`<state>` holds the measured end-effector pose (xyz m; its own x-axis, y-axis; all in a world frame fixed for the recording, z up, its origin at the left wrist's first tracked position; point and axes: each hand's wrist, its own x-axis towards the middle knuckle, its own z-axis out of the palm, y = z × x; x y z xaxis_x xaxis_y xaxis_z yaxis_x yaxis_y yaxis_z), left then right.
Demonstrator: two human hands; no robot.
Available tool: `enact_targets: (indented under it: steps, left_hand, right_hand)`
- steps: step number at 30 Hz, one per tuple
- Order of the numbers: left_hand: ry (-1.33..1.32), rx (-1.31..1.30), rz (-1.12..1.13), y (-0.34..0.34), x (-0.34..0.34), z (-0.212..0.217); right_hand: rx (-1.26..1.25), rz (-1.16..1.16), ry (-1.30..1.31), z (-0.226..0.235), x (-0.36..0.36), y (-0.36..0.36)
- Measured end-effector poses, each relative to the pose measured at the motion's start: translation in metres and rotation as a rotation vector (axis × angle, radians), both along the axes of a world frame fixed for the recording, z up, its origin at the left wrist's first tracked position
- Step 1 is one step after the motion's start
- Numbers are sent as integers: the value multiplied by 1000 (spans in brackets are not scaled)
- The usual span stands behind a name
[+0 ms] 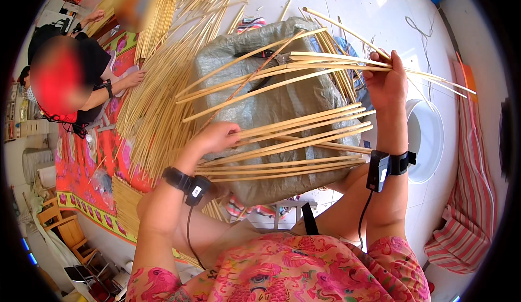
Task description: The person organizes bamboo rods over a frame, threading them through existing cross-beams to assemble a flat screen.
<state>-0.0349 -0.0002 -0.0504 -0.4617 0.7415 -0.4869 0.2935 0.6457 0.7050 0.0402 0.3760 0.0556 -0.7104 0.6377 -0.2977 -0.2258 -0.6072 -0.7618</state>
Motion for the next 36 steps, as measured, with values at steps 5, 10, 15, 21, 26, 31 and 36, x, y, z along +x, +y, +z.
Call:
enact_targets:
  steps: [5,10,15,21,26,31,36]
  left_hand:
    - [130,93,65,4,-8,-2]
    - [477,209,145,8,-8,1]
    - [678,312,215,18,-5,19]
    - [276,33,-149,7,2,18]
    - [227,8,-163,-5,11,1]
    - [-187,72,-17,0,-4,14]
    - [-475,61,100,-5,-12,16]
  right_hand:
    - [9,-20,-6,0,-1,-1]
    - [20,2,5,-1,0,1]
    - [38,4,-2,-1,0,1]
    - [17,12,2,-2,1,4]
    - [14,-1,-9,2,0,1]
    - [4,-39,-17,1,0,3]
    - [-1,-30,-2,3,1,3]
